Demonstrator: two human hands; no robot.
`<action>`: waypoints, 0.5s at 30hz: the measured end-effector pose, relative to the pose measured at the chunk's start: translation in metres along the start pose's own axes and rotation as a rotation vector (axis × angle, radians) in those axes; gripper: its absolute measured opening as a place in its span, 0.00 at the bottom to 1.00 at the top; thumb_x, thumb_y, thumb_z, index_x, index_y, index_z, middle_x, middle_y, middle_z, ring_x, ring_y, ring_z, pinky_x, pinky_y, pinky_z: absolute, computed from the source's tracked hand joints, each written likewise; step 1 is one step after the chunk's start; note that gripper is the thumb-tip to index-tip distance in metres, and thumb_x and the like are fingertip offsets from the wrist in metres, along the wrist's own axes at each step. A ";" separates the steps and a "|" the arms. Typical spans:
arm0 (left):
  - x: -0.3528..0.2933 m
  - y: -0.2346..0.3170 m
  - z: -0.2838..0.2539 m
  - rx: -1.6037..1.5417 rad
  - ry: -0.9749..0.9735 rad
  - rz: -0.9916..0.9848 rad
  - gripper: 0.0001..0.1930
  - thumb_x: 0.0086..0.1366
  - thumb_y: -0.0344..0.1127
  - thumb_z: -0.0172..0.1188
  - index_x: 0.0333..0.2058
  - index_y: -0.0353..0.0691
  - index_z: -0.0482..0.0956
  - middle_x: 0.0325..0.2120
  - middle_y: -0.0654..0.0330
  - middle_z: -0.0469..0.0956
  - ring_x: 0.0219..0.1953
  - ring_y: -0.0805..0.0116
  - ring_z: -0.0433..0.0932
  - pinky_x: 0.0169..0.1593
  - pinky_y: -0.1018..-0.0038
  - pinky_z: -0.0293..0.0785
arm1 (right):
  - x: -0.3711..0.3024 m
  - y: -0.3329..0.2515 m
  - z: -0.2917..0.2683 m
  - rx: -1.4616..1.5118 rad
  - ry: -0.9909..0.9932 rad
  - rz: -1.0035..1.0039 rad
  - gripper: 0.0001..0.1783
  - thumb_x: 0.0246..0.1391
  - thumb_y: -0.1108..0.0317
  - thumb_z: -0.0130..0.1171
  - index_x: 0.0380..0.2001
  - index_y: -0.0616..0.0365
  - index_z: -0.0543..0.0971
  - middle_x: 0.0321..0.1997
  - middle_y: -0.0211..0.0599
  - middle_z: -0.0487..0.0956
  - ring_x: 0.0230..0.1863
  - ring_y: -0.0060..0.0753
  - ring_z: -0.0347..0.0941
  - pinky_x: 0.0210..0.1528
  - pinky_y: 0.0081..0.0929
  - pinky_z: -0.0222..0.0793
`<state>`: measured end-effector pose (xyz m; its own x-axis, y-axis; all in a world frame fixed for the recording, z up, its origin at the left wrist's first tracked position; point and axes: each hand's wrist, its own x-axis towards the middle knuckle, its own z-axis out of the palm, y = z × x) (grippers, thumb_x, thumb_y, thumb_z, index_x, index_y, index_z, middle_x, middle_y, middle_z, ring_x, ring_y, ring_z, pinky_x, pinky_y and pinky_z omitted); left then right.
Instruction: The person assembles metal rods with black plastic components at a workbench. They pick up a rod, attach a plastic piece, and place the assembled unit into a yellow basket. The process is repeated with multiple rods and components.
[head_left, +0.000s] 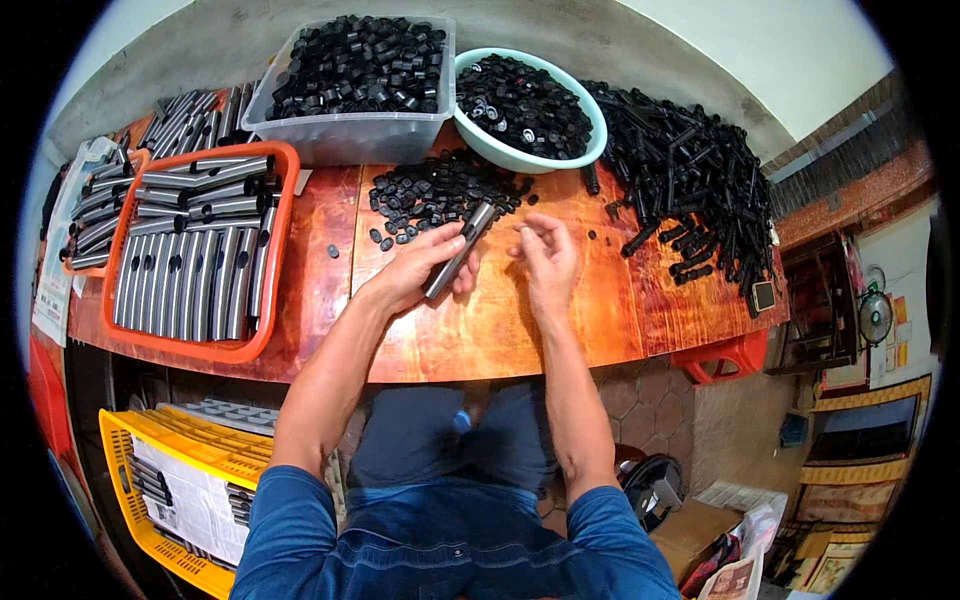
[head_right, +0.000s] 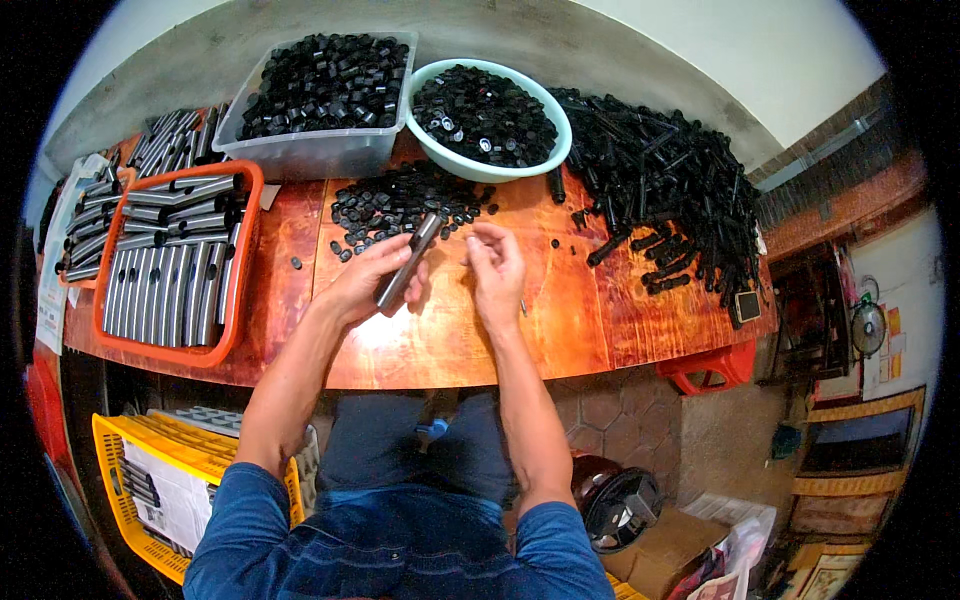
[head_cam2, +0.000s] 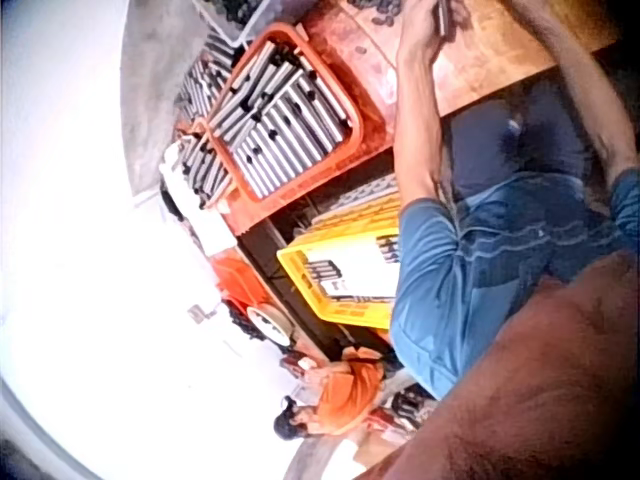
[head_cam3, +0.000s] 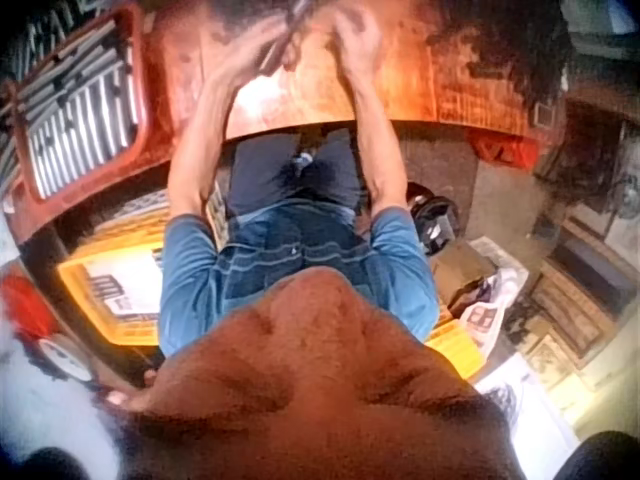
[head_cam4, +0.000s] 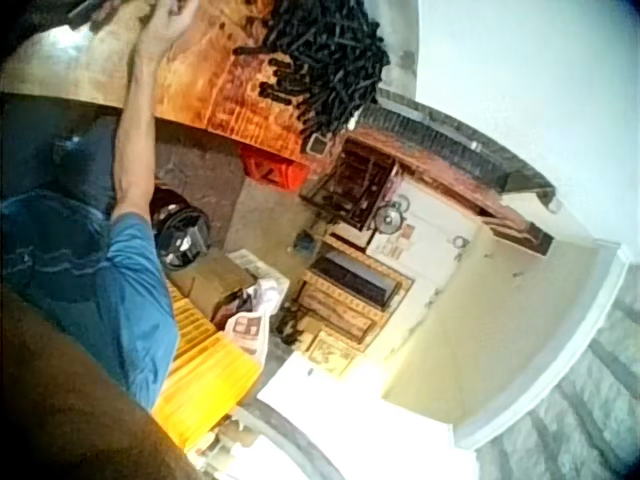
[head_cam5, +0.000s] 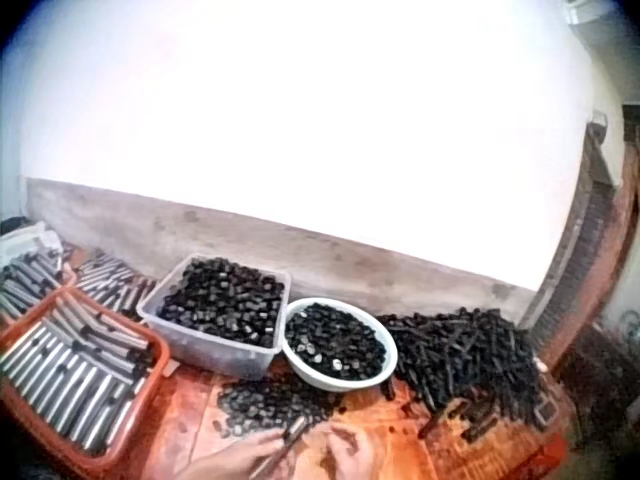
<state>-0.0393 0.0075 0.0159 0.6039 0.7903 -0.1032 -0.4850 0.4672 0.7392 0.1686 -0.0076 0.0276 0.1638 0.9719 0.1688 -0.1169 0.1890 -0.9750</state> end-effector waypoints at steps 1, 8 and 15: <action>0.002 0.001 0.001 -0.028 0.013 0.032 0.17 0.74 0.39 0.53 0.56 0.35 0.67 0.36 0.56 0.79 0.31 0.66 0.82 0.36 0.69 0.82 | 0.000 -0.004 -0.006 -0.034 0.033 -0.008 0.12 0.64 0.73 0.59 0.49 0.64 0.76 0.41 0.32 0.78 0.36 0.18 0.74 0.39 0.17 0.72; 0.005 -0.001 0.003 -0.156 0.100 0.143 0.16 0.69 0.35 0.60 0.51 0.38 0.68 0.40 0.55 0.77 0.40 0.63 0.80 0.46 0.64 0.81 | -0.003 -0.027 -0.076 -0.533 0.223 -0.159 0.06 0.63 0.73 0.59 0.42 0.62 0.80 0.35 0.29 0.80 0.33 0.18 0.74 0.34 0.22 0.73; 0.007 0.001 0.002 -0.195 0.186 0.208 0.17 0.72 0.35 0.58 0.56 0.40 0.70 0.40 0.60 0.77 0.39 0.67 0.80 0.47 0.65 0.82 | 0.026 -0.019 -0.180 -1.130 0.519 0.044 0.13 0.60 0.64 0.62 0.43 0.61 0.80 0.38 0.43 0.84 0.39 0.49 0.80 0.43 0.46 0.74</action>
<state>-0.0342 0.0129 0.0176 0.3627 0.9269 -0.0963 -0.7081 0.3414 0.6181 0.3513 -0.0115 0.0243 0.5788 0.7558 0.3062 0.7337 -0.3188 -0.6001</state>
